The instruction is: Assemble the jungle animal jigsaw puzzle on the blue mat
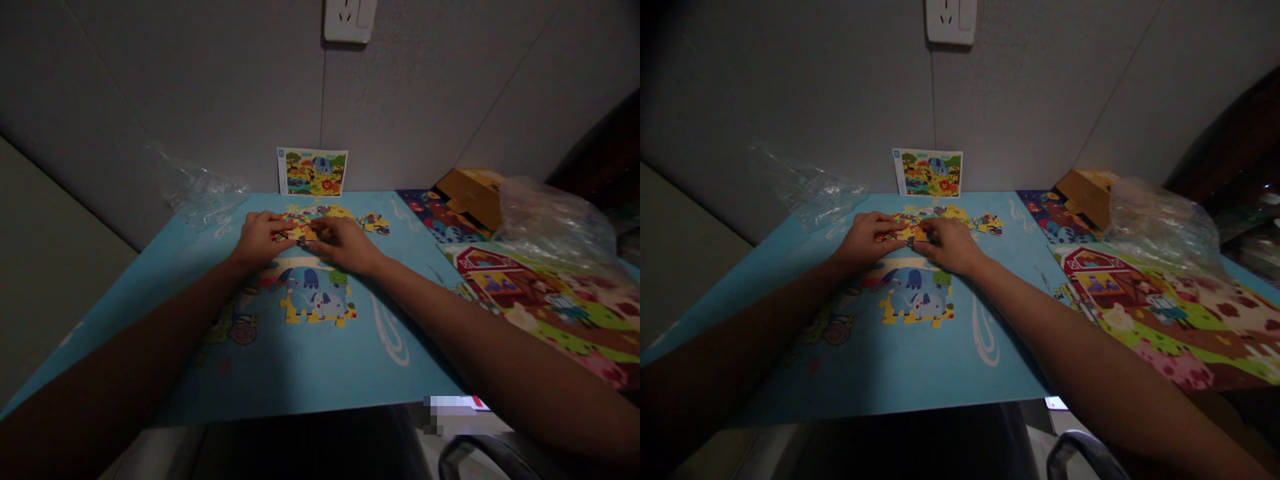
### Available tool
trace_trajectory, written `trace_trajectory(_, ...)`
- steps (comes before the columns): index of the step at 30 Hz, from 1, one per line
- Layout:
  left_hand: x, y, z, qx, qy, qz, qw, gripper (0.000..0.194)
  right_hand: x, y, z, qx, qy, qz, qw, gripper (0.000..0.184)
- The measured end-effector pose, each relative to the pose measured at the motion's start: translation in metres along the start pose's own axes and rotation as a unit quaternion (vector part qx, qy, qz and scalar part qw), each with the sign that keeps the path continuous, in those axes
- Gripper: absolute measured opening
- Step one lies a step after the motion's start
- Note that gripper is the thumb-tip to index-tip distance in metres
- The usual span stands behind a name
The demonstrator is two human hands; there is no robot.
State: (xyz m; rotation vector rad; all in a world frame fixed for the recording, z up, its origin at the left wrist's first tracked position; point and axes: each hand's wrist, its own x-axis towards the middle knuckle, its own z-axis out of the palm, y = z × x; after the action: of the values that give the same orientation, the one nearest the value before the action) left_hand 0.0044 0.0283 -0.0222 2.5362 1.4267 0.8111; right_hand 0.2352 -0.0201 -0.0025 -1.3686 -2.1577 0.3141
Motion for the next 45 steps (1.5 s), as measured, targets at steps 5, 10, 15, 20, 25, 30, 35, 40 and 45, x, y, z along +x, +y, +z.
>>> trace_trajectory(5, -0.001, 0.011, -0.003, 0.009, -0.016, 0.037, 0.999, 0.045, 0.001, 0.006, 0.007, -0.091, -0.008, -0.042, 0.995, 0.046)
trace_trajectory(10, -0.001, 0.013, -0.003, 0.000, -0.016, 0.028, 0.999, 0.049, 0.006, 0.010, 0.003, -0.097, -0.012, -0.055, 0.994, 0.026)
trace_trajectory(15, -0.001, 0.014, -0.004, -0.020, -0.014, 0.019, 1.000, 0.052, 0.007, 0.014, -0.003, -0.090, 0.022, -0.038, 0.995, 0.023)
trace_trajectory(20, -0.002, 0.014, -0.003, -0.024, -0.006, 0.016, 1.000, 0.051, 0.007, 0.020, 0.006, -0.074, -0.002, -0.068, 0.995, 0.038)
trace_trajectory(25, -0.001, 0.013, -0.002, -0.023, -0.015, 0.011, 1.000, 0.053, 0.009, 0.019, 0.006, -0.043, 0.002, -0.038, 0.998, 0.030)
trace_trajectory(30, -0.001, 0.012, -0.002, -0.022, -0.013, 0.016, 1.000, 0.052, 0.009, 0.020, -0.002, 0.018, 0.091, 0.032, 0.995, 0.028)
trace_trajectory(35, -0.001, 0.012, -0.002, -0.024, -0.019, 0.015, 0.999, 0.051, 0.010, 0.027, -0.001, 0.035, 0.071, 0.062, 0.995, 0.029)
trace_trajectory(40, -0.002, 0.011, -0.001, -0.036, -0.014, 0.010, 0.999, 0.052, 0.011, 0.030, -0.004, 0.065, 0.167, 0.073, 0.981, 0.032)
trace_trajectory(45, -0.001, 0.012, -0.001, -0.039, -0.015, 0.003, 0.999, 0.052, 0.011, 0.032, -0.006, 0.049, 0.289, 0.091, 0.952, 0.037)
